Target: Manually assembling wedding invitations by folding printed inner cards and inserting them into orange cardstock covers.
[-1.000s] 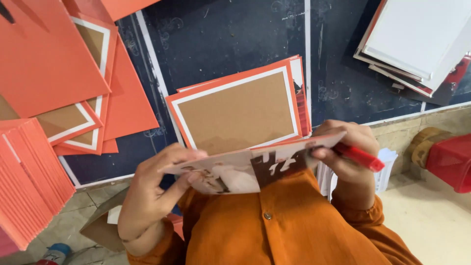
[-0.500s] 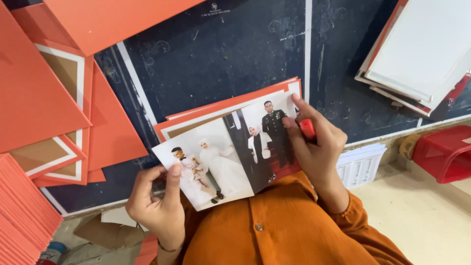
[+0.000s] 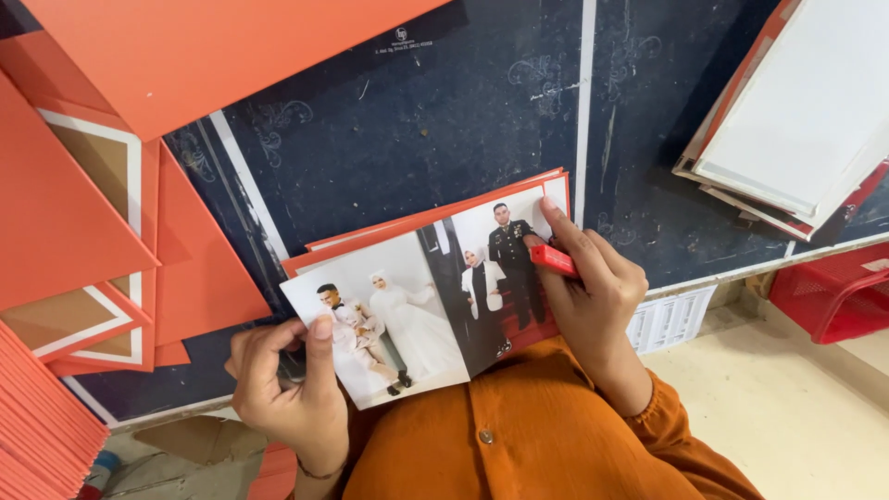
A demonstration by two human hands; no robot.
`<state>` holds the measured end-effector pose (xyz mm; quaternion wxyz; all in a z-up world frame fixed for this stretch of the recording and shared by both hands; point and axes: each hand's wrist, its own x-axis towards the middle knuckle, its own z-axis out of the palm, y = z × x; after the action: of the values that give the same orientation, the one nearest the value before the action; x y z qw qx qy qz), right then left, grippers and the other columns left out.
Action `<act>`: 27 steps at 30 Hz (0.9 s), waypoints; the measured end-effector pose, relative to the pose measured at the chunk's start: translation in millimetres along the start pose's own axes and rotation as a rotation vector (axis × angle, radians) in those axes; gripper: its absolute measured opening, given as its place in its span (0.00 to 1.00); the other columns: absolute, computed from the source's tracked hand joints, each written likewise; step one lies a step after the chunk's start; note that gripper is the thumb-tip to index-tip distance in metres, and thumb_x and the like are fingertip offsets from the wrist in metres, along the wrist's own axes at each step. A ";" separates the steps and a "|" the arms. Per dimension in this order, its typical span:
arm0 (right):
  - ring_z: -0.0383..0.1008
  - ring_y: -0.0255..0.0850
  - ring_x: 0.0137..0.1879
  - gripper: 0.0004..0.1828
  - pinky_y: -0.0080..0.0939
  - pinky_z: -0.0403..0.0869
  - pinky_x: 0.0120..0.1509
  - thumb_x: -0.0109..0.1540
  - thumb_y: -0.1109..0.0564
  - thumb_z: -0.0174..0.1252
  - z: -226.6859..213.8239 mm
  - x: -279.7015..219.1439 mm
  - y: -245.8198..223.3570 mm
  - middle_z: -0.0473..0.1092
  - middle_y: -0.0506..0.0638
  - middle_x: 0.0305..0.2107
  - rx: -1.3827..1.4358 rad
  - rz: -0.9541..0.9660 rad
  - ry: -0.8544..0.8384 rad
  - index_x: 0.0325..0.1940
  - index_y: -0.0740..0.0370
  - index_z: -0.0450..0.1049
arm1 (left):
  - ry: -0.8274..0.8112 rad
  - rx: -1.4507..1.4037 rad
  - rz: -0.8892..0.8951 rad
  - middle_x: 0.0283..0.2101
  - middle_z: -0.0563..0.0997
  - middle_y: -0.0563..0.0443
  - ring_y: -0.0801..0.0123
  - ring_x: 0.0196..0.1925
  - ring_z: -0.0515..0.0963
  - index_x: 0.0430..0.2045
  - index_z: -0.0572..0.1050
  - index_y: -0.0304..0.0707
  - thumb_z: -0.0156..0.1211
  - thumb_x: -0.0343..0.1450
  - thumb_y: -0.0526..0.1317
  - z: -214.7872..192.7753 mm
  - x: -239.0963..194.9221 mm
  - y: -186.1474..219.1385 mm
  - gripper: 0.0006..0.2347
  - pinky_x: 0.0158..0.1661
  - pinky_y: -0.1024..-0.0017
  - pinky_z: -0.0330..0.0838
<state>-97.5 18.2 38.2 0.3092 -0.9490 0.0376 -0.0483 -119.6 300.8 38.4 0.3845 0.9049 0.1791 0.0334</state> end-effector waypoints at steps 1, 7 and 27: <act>0.55 0.36 0.29 0.20 0.36 0.62 0.36 0.72 0.68 0.71 0.2 0.2 -0.6 0.64 0.48 0.26 0.003 0.012 -0.002 0.68 0.64 0.79 | -0.002 0.008 -0.003 0.35 0.82 0.46 0.58 0.41 0.76 0.34 0.80 0.29 0.74 0.76 0.39 0.1 0.2 0.7 0.10 0.54 0.60 0.67; 0.52 0.36 0.29 0.21 0.36 0.59 0.36 0.72 0.70 0.70 1.8 0.6 -1.9 0.62 0.47 0.26 0.001 0.027 0.000 0.69 0.63 0.79 | -0.002 0.017 0.003 0.36 0.82 0.45 0.57 0.42 0.77 0.34 0.81 0.28 0.73 0.77 0.39 0.9 0.7 -0.1 0.10 0.55 0.59 0.67; 0.55 0.42 0.32 0.16 0.43 0.62 0.41 0.75 0.71 0.75 4.0 -1.1 -3.6 0.66 0.55 0.29 -0.065 -0.016 -0.003 0.67 0.74 0.84 | -0.021 0.052 0.019 0.31 0.84 0.57 0.66 0.33 0.77 0.31 0.84 0.40 0.73 0.75 0.40 -7.1 21.0 11.6 0.06 0.49 0.64 0.63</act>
<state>-97.9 23.6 37.1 0.2777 -0.9590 0.0312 -0.0480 -98.0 305.6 49.9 0.3626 0.9165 0.1675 0.0230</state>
